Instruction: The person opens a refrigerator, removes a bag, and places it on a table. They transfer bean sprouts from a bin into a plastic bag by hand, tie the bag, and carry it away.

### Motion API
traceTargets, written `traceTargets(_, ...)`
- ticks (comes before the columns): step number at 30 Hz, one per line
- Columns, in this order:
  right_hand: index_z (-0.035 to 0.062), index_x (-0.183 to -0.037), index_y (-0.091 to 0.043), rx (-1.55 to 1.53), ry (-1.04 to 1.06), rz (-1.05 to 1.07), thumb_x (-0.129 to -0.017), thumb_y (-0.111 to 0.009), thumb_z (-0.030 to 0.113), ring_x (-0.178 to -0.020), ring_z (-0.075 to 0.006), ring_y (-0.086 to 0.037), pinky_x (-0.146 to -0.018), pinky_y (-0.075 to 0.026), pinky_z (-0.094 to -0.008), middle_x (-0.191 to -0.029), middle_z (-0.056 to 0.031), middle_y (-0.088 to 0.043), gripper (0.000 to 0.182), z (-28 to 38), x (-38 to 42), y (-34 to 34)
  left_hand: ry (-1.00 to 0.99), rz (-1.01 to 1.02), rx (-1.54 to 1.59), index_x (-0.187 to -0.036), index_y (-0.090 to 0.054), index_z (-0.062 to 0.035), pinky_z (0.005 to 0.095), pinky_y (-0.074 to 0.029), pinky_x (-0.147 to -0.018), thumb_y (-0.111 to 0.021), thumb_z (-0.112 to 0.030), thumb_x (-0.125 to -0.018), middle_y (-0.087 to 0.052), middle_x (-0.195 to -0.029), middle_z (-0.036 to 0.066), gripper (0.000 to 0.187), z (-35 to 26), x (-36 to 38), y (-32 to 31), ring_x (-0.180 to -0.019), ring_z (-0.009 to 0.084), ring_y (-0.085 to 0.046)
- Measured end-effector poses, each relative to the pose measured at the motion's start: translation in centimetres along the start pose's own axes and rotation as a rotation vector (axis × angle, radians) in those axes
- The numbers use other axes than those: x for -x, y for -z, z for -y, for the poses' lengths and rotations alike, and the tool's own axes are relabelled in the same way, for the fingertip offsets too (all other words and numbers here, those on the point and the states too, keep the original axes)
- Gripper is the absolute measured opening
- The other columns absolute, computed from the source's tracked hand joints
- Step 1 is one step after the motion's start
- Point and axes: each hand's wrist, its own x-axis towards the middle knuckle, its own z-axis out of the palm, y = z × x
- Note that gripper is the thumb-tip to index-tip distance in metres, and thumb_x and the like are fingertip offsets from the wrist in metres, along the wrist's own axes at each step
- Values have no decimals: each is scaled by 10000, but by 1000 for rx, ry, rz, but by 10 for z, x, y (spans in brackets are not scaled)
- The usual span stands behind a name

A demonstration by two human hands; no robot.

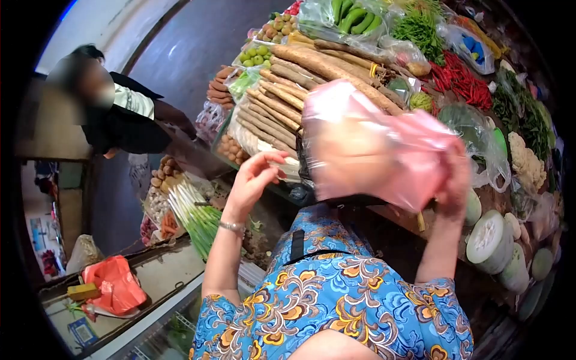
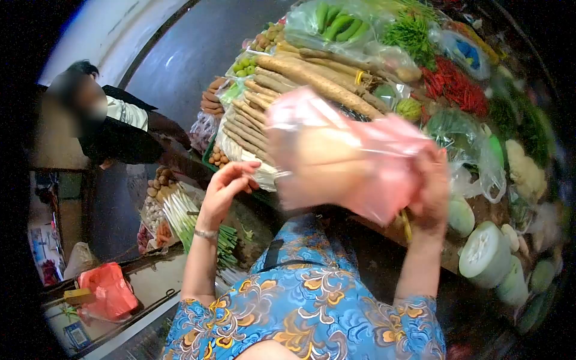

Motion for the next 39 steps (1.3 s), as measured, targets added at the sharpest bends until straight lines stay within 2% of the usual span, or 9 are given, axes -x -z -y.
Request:
traceTargets(1,37,-1123,-619,-23,57,-108,-969,-505,267,-859,-133,-608,-751,-514,-286,-971,-48,-657,299,22,-5,11,-11,-41,-102,-1168,-613,-40,259,-499,-768,-540,-57,-921,-632,-1196,74,258,12,-13,7,-922,121,-631)
traceTargets(3,46,-1113,-620,-476,-42,717,-957,-457,293,-947,-194,-633,-869,-526,-337,-1048,-80,-652,335,41,-23,138,7,-135,-187,-1238,-587,-56,251,-492,-754,-552,-72,-921,-622,-1197,61,319,27,-43,13,-926,107,-624)
traceTargets(5,26,-1099,-616,-122,20,-81,-950,-452,381,-1023,-235,-622,-909,-511,-389,-1094,-110,-640,418,97,33,-11,-60,-210,-348,-1281,-555,-29,223,-471,-761,-572,-75,-893,-607,-1186,62,391,30,-75,6,-833,83,-579)
traceTargets(11,7,-1308,-508,1149,-209,340,-830,-739,361,-924,-217,-645,-823,-499,-343,-997,-123,-658,639,15,24,75,-93,-297,-709,-1388,-456,7,370,-448,-973,-713,-376,-816,-549,-1308,233,735,76,-175,-3,-1106,316,-587)
traceTargets(18,-40,-1245,-490,860,-308,136,-821,-726,354,-863,-225,-607,-813,-471,-341,-956,-160,-642,625,-125,35,65,94,-142,-541,-1043,-610,27,277,-459,-686,-698,-204,-840,-603,-805,36,320,85,-202,-4,-747,130,-560)
traceTargets(23,-58,-1116,-541,726,-336,68,-842,-634,160,-862,-180,-596,-807,-470,-321,-973,-130,-656,362,-131,38,70,7,-77,-148,-985,-608,-4,218,-453,-693,-609,-73,-913,-608,-861,-19,100,50,-166,-17,-769,65,-546)
traceTargets(26,-4,-1071,-604,-38,-519,-162,-811,-526,-9,-874,-134,-607,-807,-505,-285,-991,-40,-650,271,-119,33,63,54,53,164,-1069,-589,-25,228,-500,-756,-605,-67,-922,-638,-943,4,153,34,-141,-28,-831,74,-594)
traceTargets(32,41,-908,-590,-73,-136,-244,-792,-503,-2,-843,-163,-606,-841,-493,-305,-822,-22,-604,150,-52,-10,21,-95,102,534,-1210,-559,30,284,-536,-882,-592,-78,-943,-665,-1128,88,290,-32,-103,-41,-996,134,-648)
traceTargets(39,8,-918,-616,-320,-327,8,-859,-478,144,-713,-230,-672,-706,-573,-370,-856,-106,-690,203,17,-71,-30,-220,62,618,-1206,-551,8,270,-550,-826,-576,-88,-960,-663,-1113,70,266,-83,-60,-59,-945,122,-657)
